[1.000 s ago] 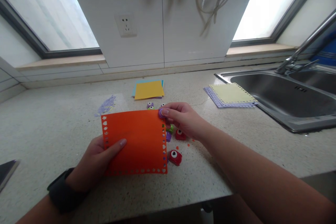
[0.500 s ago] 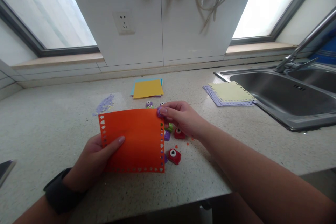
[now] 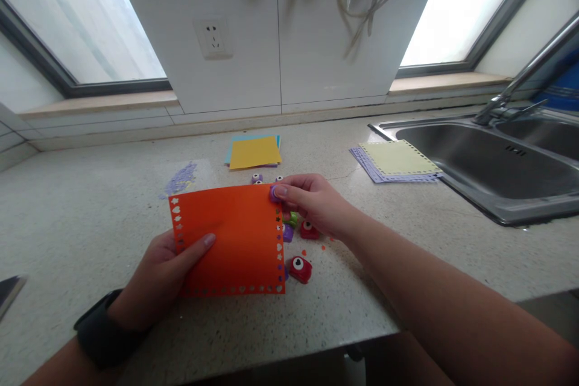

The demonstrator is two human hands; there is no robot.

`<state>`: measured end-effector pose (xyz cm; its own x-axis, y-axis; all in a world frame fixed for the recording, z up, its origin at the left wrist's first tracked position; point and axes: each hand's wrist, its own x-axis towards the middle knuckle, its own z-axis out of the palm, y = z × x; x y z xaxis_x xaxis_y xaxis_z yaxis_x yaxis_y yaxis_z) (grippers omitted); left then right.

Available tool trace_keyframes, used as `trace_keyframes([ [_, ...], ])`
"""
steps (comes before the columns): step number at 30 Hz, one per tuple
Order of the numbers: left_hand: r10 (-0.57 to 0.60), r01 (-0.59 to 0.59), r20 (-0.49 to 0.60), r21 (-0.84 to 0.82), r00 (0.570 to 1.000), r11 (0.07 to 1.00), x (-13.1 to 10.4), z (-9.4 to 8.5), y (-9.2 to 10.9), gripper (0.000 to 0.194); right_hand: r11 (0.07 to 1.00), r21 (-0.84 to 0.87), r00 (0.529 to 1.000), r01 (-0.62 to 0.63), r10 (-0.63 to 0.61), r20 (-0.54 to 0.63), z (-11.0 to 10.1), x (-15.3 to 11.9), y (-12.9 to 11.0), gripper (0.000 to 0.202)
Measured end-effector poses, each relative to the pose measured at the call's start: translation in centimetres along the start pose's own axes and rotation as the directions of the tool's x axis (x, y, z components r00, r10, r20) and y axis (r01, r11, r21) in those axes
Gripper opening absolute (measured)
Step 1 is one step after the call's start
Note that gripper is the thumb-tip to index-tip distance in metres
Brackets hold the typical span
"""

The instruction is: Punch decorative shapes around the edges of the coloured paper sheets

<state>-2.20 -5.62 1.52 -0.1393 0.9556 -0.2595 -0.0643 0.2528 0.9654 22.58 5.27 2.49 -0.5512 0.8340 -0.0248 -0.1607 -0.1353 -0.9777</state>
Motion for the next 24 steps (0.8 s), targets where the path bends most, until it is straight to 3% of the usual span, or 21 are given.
trace_keyframes([
  [24, 0.027, -0.027, -0.011, 0.020, 1.000, 0.999, 0.07, -0.13, -0.10, 0.032, 1.000, -0.007, 1.000, 0.008, -0.008, -0.001, -0.05, -0.01, 0.09, 0.027],
])
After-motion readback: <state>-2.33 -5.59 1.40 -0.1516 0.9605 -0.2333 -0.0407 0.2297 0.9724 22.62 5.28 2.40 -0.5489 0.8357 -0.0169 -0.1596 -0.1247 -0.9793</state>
